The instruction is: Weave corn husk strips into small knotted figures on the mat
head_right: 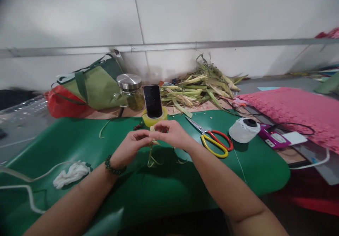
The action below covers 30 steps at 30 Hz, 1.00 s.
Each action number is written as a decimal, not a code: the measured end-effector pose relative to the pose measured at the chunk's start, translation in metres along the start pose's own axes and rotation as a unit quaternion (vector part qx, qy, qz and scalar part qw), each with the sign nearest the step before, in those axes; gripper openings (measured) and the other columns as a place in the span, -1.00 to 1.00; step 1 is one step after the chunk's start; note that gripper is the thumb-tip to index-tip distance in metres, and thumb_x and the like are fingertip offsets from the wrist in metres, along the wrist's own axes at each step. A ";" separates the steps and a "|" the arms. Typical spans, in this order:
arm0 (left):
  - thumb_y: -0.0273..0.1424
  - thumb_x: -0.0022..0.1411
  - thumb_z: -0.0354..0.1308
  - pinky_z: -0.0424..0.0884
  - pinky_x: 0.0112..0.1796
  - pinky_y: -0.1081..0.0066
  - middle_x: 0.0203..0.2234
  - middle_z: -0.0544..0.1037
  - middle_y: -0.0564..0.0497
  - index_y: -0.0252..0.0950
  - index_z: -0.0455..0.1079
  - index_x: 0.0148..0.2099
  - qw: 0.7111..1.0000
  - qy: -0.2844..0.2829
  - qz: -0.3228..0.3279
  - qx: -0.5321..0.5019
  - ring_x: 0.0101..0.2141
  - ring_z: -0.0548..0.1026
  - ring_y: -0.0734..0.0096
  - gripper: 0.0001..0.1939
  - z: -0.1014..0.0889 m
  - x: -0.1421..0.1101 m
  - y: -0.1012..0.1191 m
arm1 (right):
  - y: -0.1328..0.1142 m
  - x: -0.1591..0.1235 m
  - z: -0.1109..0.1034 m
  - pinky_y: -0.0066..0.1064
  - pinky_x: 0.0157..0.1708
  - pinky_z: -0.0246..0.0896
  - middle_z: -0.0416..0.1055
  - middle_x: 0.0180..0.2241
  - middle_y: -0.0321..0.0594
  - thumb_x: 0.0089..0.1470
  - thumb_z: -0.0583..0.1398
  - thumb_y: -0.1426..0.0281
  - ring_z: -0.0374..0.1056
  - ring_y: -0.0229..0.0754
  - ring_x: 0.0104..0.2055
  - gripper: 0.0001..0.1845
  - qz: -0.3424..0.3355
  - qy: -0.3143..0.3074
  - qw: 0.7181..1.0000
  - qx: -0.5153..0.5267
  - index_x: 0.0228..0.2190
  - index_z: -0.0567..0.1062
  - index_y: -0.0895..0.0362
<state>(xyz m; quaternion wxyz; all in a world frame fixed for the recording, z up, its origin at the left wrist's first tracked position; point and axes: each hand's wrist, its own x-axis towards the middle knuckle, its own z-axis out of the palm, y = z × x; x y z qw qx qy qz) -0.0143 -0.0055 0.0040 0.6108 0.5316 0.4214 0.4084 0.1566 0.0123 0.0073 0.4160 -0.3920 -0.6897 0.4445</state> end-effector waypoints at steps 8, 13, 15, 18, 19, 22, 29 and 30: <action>-0.36 -0.01 0.27 0.47 -0.35 0.42 -0.53 0.56 0.02 -0.35 0.49 -0.39 0.998 0.008 0.051 0.032 -0.45 0.53 0.40 -0.86 0.006 -0.002 0.000 | 0.001 -0.005 0.013 -0.49 -0.57 -0.02 0.19 -0.64 -0.39 -0.05 0.24 0.32 0.06 -0.38 -0.58 -0.73 -0.073 0.091 0.992 -0.045 -0.65 0.33 0.15; -0.36 0.08 0.20 0.50 -0.40 0.44 -0.52 0.53 0.05 -0.33 0.40 -0.34 0.991 0.044 0.123 0.042 -0.50 0.53 0.45 -0.86 0.014 -0.003 -0.007 | -0.003 -0.004 0.011 -0.49 -0.56 -0.02 0.16 -0.63 -0.39 -0.03 0.23 0.31 0.04 -0.37 -0.57 -0.70 -0.090 0.110 0.988 -0.051 -0.65 0.30 0.15; -0.38 0.08 0.20 0.50 -0.44 0.45 -0.54 0.51 0.07 -0.32 0.35 -0.33 0.985 0.069 0.153 0.048 -0.53 0.53 0.45 -0.87 0.016 -0.004 -0.008 | -0.003 -0.004 0.011 -0.48 -0.56 -0.02 0.15 -0.63 -0.40 -0.03 0.24 0.29 0.03 -0.37 -0.57 -0.68 -0.090 0.117 0.988 -0.043 -0.66 0.29 0.14; -0.42 0.07 0.18 0.50 -0.44 0.45 -0.53 0.49 0.09 -0.30 0.31 -0.35 0.976 0.087 0.189 0.066 -0.53 0.53 0.45 -0.90 0.018 -0.006 -0.008 | -0.003 -0.005 0.013 -0.49 -0.57 -0.02 0.16 -0.63 -0.40 -0.04 0.24 0.28 0.04 -0.37 -0.57 -0.70 -0.084 0.122 0.989 -0.017 -0.64 0.31 0.15; -0.44 0.06 0.17 0.50 -0.44 0.45 -0.54 0.47 0.09 -0.30 0.30 -0.37 0.973 0.088 0.199 0.079 -0.53 0.53 0.46 -0.91 0.018 -0.007 -0.008 | -0.002 -0.005 0.014 -0.49 -0.57 -0.01 0.17 -0.63 -0.39 -0.04 0.24 0.29 0.05 -0.37 -0.57 -0.71 -0.083 0.126 0.989 -0.009 -0.64 0.32 0.15; -0.48 0.05 0.15 0.46 -0.48 0.48 -0.57 0.42 0.12 -0.29 0.28 -0.40 0.962 0.098 0.222 0.127 -0.55 0.50 0.48 -0.92 0.018 -0.008 -0.008 | -0.003 -0.006 0.018 -0.49 -0.57 0.01 0.18 -0.63 -0.39 -0.05 0.24 0.31 0.06 -0.38 -0.58 -0.73 -0.083 0.139 0.987 0.006 -0.64 0.32 0.15; -0.47 0.02 0.14 0.35 -0.47 0.53 -0.58 0.36 0.13 -0.28 0.26 -0.47 0.919 0.150 0.290 0.221 -0.53 0.38 0.54 -0.90 0.020 -0.007 -0.009 | -0.007 -0.012 0.022 -0.49 -0.57 0.03 0.21 -0.63 -0.38 -0.03 0.23 0.34 0.09 -0.37 -0.58 -0.74 -0.096 0.158 0.983 -0.013 -0.64 0.33 0.15; -0.49 0.01 0.12 0.34 -0.46 0.53 -0.58 0.37 0.12 -0.28 0.27 -0.47 0.916 0.153 0.293 0.230 -0.53 0.37 0.54 -0.92 0.020 -0.007 -0.008 | -0.007 -0.013 0.023 -0.49 -0.57 0.04 0.21 -0.63 -0.38 -0.03 0.23 0.34 0.09 -0.37 -0.58 -0.74 -0.099 0.160 0.982 -0.020 -0.64 0.33 0.15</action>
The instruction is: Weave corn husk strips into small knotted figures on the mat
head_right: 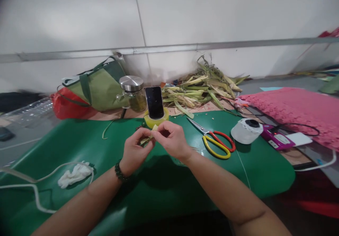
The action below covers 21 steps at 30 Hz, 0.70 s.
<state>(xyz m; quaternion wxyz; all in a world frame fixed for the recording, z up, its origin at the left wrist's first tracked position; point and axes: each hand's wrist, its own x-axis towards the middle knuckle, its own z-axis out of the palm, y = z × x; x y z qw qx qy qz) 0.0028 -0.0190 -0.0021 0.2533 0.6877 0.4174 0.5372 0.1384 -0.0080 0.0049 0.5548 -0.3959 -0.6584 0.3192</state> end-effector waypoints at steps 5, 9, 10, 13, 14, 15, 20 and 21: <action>-0.53 0.00 0.08 0.32 -0.48 0.52 -0.62 0.38 0.13 -0.26 0.25 -0.48 0.999 -0.020 -0.042 -0.008 -0.57 0.35 0.52 -0.91 -0.002 -0.001 0.005 | -0.001 -0.002 0.002 -0.48 -0.57 0.06 0.24 -0.63 -0.35 -0.03 0.22 0.33 0.13 -0.35 -0.57 -0.73 -0.012 -0.003 0.999 -0.031 -0.65 0.32 0.14; -0.52 -0.03 0.11 0.37 -0.48 0.48 -0.64 0.42 0.13 -0.24 0.24 -0.51 0.994 -0.015 -0.087 -0.059 -0.58 0.43 0.47 -0.89 -0.002 -0.002 0.005 | -0.001 -0.002 0.002 -0.49 -0.59 0.05 0.25 -0.65 -0.35 -0.04 0.23 0.32 0.12 -0.35 -0.58 -0.71 0.001 0.000 1.000 -0.024 -0.67 0.32 0.14; -0.52 -0.05 0.11 0.39 -0.48 0.47 -0.64 0.43 0.13 -0.24 0.23 -0.51 0.992 -0.012 -0.099 -0.075 -0.58 0.45 0.46 -0.89 -0.002 -0.003 0.005 | -0.001 -0.002 0.002 -0.49 -0.59 0.05 0.25 -0.65 -0.35 -0.04 0.24 0.32 0.12 -0.35 -0.58 -0.72 0.007 0.001 1.000 -0.016 -0.67 0.33 0.14; -0.51 -0.07 0.12 0.42 -0.51 0.46 -0.63 0.44 0.14 -0.24 0.24 -0.50 0.983 -0.010 -0.135 -0.120 -0.60 0.48 0.44 -0.89 -0.001 -0.002 0.005 | 0.000 -0.001 0.001 -0.50 -0.61 0.04 0.26 -0.66 -0.35 -0.06 0.25 0.30 0.13 -0.36 -0.60 -0.72 0.032 -0.001 0.999 0.026 -0.66 0.34 0.15; -0.52 -0.08 0.12 0.42 -0.52 0.47 -0.64 0.45 0.14 -0.25 0.24 -0.50 0.981 -0.012 -0.144 -0.132 -0.60 0.49 0.45 -0.90 -0.001 -0.002 0.005 | 0.001 -0.001 0.002 -0.50 -0.61 0.04 0.26 -0.66 -0.35 -0.07 0.25 0.30 0.13 -0.36 -0.60 -0.72 0.042 -0.001 0.998 0.040 -0.66 0.34 0.15; -0.52 -0.09 0.12 0.42 -0.52 0.47 -0.64 0.45 0.14 -0.25 0.25 -0.50 0.978 -0.013 -0.149 -0.142 -0.60 0.49 0.45 -0.90 -0.001 -0.002 0.005 | 0.002 -0.001 0.002 -0.50 -0.62 0.04 0.27 -0.67 -0.35 -0.08 0.26 0.30 0.14 -0.36 -0.61 -0.72 0.052 0.000 0.997 0.052 -0.66 0.34 0.15; -0.48 -0.09 0.22 0.45 -0.46 0.46 -0.60 0.49 0.11 -0.28 0.31 -0.51 0.967 -0.025 -0.164 -0.191 -0.54 0.51 0.44 -0.89 -0.001 0.001 0.003 | 0.005 0.003 0.000 -0.48 -0.60 0.14 0.35 -0.65 -0.32 -0.12 0.27 0.29 0.22 -0.33 -0.61 -0.74 0.083 -0.004 0.992 0.090 -0.65 0.36 0.15; -0.45 -0.08 0.25 0.46 -0.44 0.44 -0.59 0.50 0.10 -0.29 0.32 -0.50 0.963 -0.035 -0.172 -0.207 -0.53 0.51 0.44 -0.87 -0.002 0.002 0.003 | 0.005 0.004 -0.001 -0.48 -0.59 0.16 0.36 -0.65 -0.32 -0.12 0.27 0.29 0.24 -0.33 -0.61 -0.74 0.084 -0.008 0.992 0.094 -0.64 0.36 0.15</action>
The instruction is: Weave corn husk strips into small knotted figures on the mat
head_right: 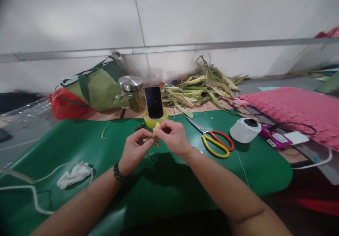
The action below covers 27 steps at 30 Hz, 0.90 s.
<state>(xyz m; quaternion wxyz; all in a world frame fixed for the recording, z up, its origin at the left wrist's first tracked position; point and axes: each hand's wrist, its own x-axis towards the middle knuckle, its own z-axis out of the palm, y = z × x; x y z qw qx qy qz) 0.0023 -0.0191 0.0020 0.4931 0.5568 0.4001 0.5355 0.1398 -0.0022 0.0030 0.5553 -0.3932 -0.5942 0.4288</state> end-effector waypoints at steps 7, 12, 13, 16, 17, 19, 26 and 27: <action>-0.20 0.02 0.30 0.45 -0.42 0.42 -0.57 0.53 0.04 -0.32 0.40 -0.47 0.994 -0.063 -0.069 -0.048 -0.55 0.48 0.46 -0.72 -0.004 0.002 0.004 | -0.003 0.002 -0.005 -0.50 -0.63 0.13 0.29 -0.70 -0.38 -0.11 0.27 0.31 0.20 -0.36 -0.65 -0.73 -0.021 -0.003 1.000 -0.010 -0.65 0.32 0.13; -0.20 0.01 0.32 0.41 -0.39 0.43 -0.56 0.53 0.03 -0.34 0.44 -0.45 0.992 -0.083 -0.078 -0.056 -0.52 0.48 0.46 -0.72 -0.009 0.005 0.002 | -0.002 0.004 -0.007 -0.50 -0.63 0.08 0.25 -0.70 -0.39 -0.07 0.25 0.31 0.16 -0.37 -0.64 -0.71 -0.045 -0.004 0.998 -0.035 -0.66 0.29 0.13; -0.22 0.00 0.32 0.41 -0.38 0.44 -0.56 0.52 0.04 -0.34 0.44 -0.44 0.992 -0.084 -0.077 -0.054 -0.51 0.48 0.46 -0.73 -0.010 0.005 0.002 | -0.002 0.004 -0.008 -0.50 -0.63 0.08 0.25 -0.69 -0.39 -0.07 0.25 0.30 0.15 -0.37 -0.63 -0.71 -0.050 -0.007 0.998 -0.038 -0.66 0.29 0.13; -0.24 -0.04 0.36 0.40 -0.39 0.46 -0.56 0.50 0.06 -0.33 0.42 -0.44 0.989 -0.098 -0.092 -0.066 -0.51 0.48 0.48 -0.73 -0.013 0.006 0.004 | -0.002 0.005 -0.011 -0.49 -0.61 0.06 0.26 -0.65 -0.38 -0.06 0.24 0.31 0.15 -0.37 -0.60 -0.73 -0.064 -0.031 0.997 -0.039 -0.64 0.31 0.13; -0.25 -0.06 0.37 0.39 -0.40 0.47 -0.57 0.49 0.08 -0.33 0.41 -0.45 0.986 -0.106 -0.102 -0.073 -0.52 0.47 0.49 -0.72 -0.013 0.007 0.005 | -0.002 0.005 -0.011 -0.49 -0.60 0.06 0.27 -0.64 -0.37 -0.05 0.24 0.32 0.15 -0.37 -0.59 -0.74 -0.065 -0.043 0.996 -0.038 -0.63 0.32 0.14; -0.27 -0.10 0.39 0.39 -0.41 0.49 -0.58 0.47 0.09 -0.33 0.39 -0.47 0.980 -0.124 -0.124 -0.092 -0.53 0.45 0.52 -0.71 -0.015 0.007 0.008 | -0.004 0.005 -0.013 -0.49 -0.58 0.06 0.28 -0.61 -0.36 -0.04 0.24 0.32 0.16 -0.37 -0.58 -0.75 -0.056 -0.078 0.995 -0.026 -0.61 0.33 0.15; -0.31 -0.20 0.43 0.42 -0.42 0.50 -0.60 0.46 0.08 -0.31 0.35 -0.54 0.965 -0.144 -0.182 -0.123 -0.48 0.46 0.48 -0.70 -0.015 0.009 0.012 | -0.004 0.005 -0.014 -0.47 -0.54 0.12 0.23 -0.60 -0.38 -0.04 0.26 0.15 0.19 -0.35 -0.56 -0.64 0.000 -0.160 0.985 0.063 -0.59 0.31 0.15; -0.31 -0.19 0.43 0.43 -0.41 0.50 -0.60 0.47 0.08 -0.31 0.37 -0.53 0.965 -0.140 -0.185 -0.124 -0.49 0.46 0.50 -0.70 -0.015 0.009 0.012 | -0.003 0.006 -0.014 -0.47 -0.54 0.12 0.22 -0.60 -0.38 -0.04 0.26 0.13 0.18 -0.36 -0.56 -0.63 0.002 -0.157 0.986 0.063 -0.58 0.31 0.15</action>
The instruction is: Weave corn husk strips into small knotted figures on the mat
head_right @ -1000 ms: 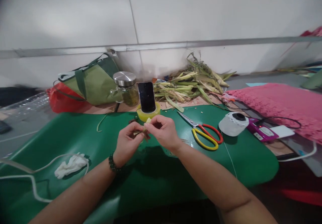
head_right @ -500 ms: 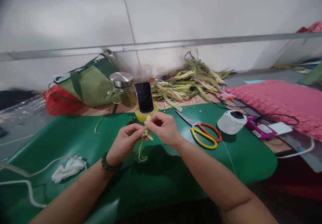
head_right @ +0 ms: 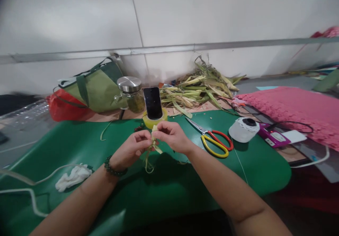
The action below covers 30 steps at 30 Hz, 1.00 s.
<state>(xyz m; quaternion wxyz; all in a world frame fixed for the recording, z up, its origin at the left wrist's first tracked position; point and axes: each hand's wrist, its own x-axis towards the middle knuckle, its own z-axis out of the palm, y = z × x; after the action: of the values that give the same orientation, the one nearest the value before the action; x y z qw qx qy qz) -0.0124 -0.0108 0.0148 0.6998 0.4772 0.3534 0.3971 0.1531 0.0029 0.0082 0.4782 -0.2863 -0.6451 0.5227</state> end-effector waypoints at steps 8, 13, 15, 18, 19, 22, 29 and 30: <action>-0.29 -0.20 0.43 0.42 -0.35 0.42 -0.55 0.53 0.00 -0.35 0.51 -0.43 0.999 -0.004 -0.039 0.008 -0.50 0.46 0.47 -0.72 -0.005 0.001 -0.003 | 0.004 0.000 0.002 -0.47 -0.54 0.07 0.23 -0.56 -0.34 0.00 0.23 0.22 0.12 -0.34 -0.54 -0.70 -0.049 0.037 0.992 -0.110 -0.58 0.33 0.14; -0.27 -0.13 0.38 0.36 -0.43 0.50 -0.54 0.46 0.06 -0.34 0.47 -0.39 0.999 -0.011 -0.031 0.009 -0.53 0.41 0.55 -0.72 -0.005 0.002 -0.007 | 0.003 0.002 -0.001 -0.47 -0.53 0.05 0.25 -0.57 -0.34 0.02 0.21 0.30 0.11 -0.34 -0.54 -0.75 -0.062 0.041 0.987 -0.144 -0.59 0.33 0.14; -0.24 -0.02 0.30 0.31 -0.49 0.54 -0.54 0.43 0.08 -0.31 0.41 -0.37 0.999 -0.014 -0.019 0.023 -0.55 0.37 0.58 -0.75 -0.003 0.002 -0.010 | 0.004 0.002 -0.002 -0.47 -0.53 0.05 0.24 -0.57 -0.34 0.02 0.21 0.29 0.12 -0.34 -0.54 -0.74 -0.055 0.040 0.988 -0.136 -0.59 0.33 0.14; -0.26 0.10 0.17 0.17 -0.58 0.57 -0.57 0.36 0.12 -0.27 0.32 -0.38 0.999 -0.004 0.012 0.045 -0.60 0.26 0.60 -0.81 0.000 0.002 -0.014 | 0.005 0.002 -0.002 -0.47 -0.52 0.09 0.26 -0.55 -0.33 0.02 0.22 0.26 0.17 -0.33 -0.53 -0.74 -0.049 0.042 0.991 -0.115 -0.56 0.35 0.14; -0.27 0.12 0.13 0.15 -0.59 0.57 -0.58 0.33 0.12 -0.27 0.30 -0.39 0.998 0.003 0.024 0.058 -0.60 0.24 0.59 -0.83 0.001 0.002 -0.015 | 0.006 0.002 -0.002 -0.46 -0.51 0.10 0.26 -0.54 -0.33 0.03 0.22 0.26 0.19 -0.33 -0.52 -0.74 -0.052 0.045 0.992 -0.109 -0.56 0.36 0.14; -0.28 0.13 0.06 0.20 -0.52 0.53 -0.58 0.30 0.11 -0.26 0.27 -0.42 0.993 0.007 0.051 0.105 -0.56 0.25 0.54 -0.83 0.003 0.001 -0.014 | 0.008 0.001 0.000 -0.46 -0.49 0.12 0.27 -0.53 -0.32 0.03 0.21 0.26 0.20 -0.32 -0.50 -0.74 -0.067 0.063 0.991 -0.102 -0.57 0.37 0.15; -0.27 0.10 0.03 0.19 -0.46 0.49 -0.56 0.23 0.12 -0.27 0.25 -0.41 0.987 0.022 0.065 0.146 -0.51 0.21 0.50 -0.83 0.004 0.001 -0.013 | 0.012 0.003 0.001 -0.49 -0.52 0.07 0.24 -0.56 -0.35 0.02 0.21 0.28 0.14 -0.35 -0.52 -0.78 -0.073 0.070 0.991 -0.087 -0.54 0.37 0.15; -0.26 0.10 0.04 0.18 -0.47 0.49 -0.58 0.19 0.13 -0.27 0.24 -0.41 0.988 0.025 0.061 0.141 -0.52 0.18 0.50 -0.82 0.004 0.001 -0.013 | 0.012 0.003 0.001 -0.49 -0.52 0.06 0.24 -0.56 -0.35 0.02 0.21 0.29 0.13 -0.35 -0.52 -0.78 -0.073 0.071 0.991 -0.092 -0.55 0.37 0.15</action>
<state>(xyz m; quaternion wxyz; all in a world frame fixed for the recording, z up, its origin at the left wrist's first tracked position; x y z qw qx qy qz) -0.0054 -0.0147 0.0034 0.5908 0.5820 0.3932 0.3970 0.1495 0.0090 -0.0017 0.5316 -0.3174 -0.6740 0.4030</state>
